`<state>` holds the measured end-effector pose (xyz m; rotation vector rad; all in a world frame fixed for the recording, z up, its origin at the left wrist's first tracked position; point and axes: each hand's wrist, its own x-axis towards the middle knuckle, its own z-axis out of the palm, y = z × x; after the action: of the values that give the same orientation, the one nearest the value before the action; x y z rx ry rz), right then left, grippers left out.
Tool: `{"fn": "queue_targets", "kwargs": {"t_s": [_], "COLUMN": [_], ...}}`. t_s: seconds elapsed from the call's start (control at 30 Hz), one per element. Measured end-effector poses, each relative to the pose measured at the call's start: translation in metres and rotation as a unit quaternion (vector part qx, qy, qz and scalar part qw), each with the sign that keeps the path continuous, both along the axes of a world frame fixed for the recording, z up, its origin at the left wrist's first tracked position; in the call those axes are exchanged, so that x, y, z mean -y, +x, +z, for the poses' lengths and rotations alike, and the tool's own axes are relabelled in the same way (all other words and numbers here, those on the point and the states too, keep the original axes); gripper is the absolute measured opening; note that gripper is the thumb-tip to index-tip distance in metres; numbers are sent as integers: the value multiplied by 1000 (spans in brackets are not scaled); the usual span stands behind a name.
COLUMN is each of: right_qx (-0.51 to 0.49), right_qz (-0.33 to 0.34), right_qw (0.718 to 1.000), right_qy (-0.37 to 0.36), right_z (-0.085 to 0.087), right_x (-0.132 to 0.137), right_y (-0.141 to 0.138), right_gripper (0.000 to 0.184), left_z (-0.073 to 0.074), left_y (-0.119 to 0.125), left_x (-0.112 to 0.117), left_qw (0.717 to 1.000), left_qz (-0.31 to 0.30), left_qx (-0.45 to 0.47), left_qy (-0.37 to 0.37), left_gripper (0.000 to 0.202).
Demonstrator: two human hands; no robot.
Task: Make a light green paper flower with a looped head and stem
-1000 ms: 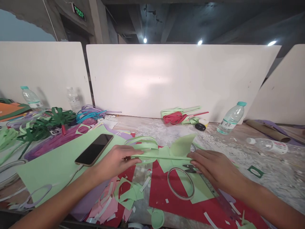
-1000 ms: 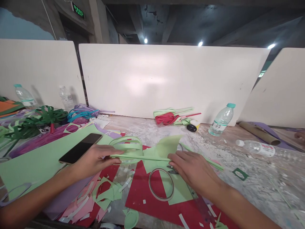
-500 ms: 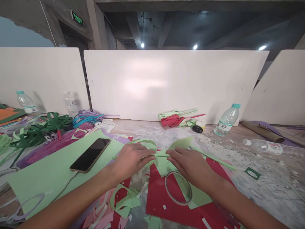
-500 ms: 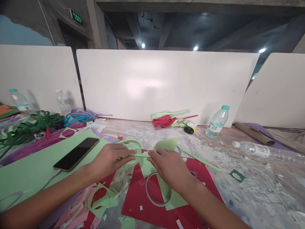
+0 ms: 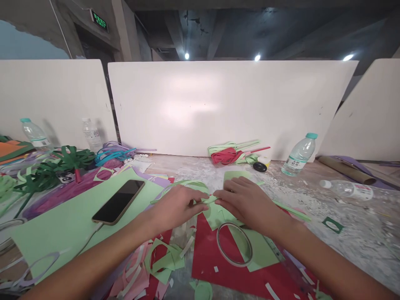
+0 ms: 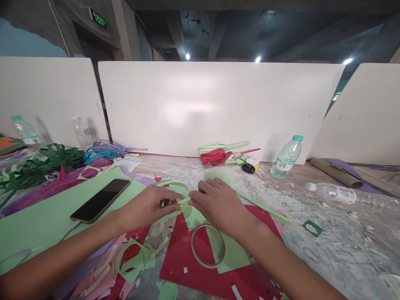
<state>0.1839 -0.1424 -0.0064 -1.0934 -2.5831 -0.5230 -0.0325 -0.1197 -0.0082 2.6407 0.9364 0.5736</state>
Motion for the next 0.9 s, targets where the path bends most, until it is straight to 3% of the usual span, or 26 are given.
{"fn": "queue_targets", "kwargs": {"t_s": [0.13, 0.23, 0.33, 0.47, 0.6, 0.7, 0.83, 0.9], "right_qx": [-53, -179, -152, -69, -71, -104, -196, -262], "right_qz": [20, -26, -100, -130, -127, -130, -145, -132], "right_qw": [996, 980, 980, 955, 952, 951, 919, 902], "right_qy": [62, 81, -84, -258, -269, -262, -311, -318], "right_z": [30, 41, 23, -25, -53, -57, -49, -41], "right_x": [1, 11, 21, 25, 24, 22, 19, 19], "right_y": [1, 25, 60, 90, 93, 93, 91, 81], "right_gripper": [20, 18, 20, 16, 11, 16, 20, 22], "left_z": [12, 16, 15, 6, -4, -11, -16, -16], "left_y": [7, 6, 5, 12, 24, 27, 23, 20], "left_x": [4, 3, 3, 6, 7, 4, 2, 2], "left_qw": [999, 992, 965, 923, 902, 856, 762, 735], "left_qz": [20, 59, 51, 7, -25, -46, -72, -78], "left_qx": [32, 109, 198, 265, 317, 372, 427, 432], "left_qy": [31, -39, -163, -279, -293, -357, -481, -517], "left_gripper": [25, 27, 27, 28, 25, 22, 21, 22]}}
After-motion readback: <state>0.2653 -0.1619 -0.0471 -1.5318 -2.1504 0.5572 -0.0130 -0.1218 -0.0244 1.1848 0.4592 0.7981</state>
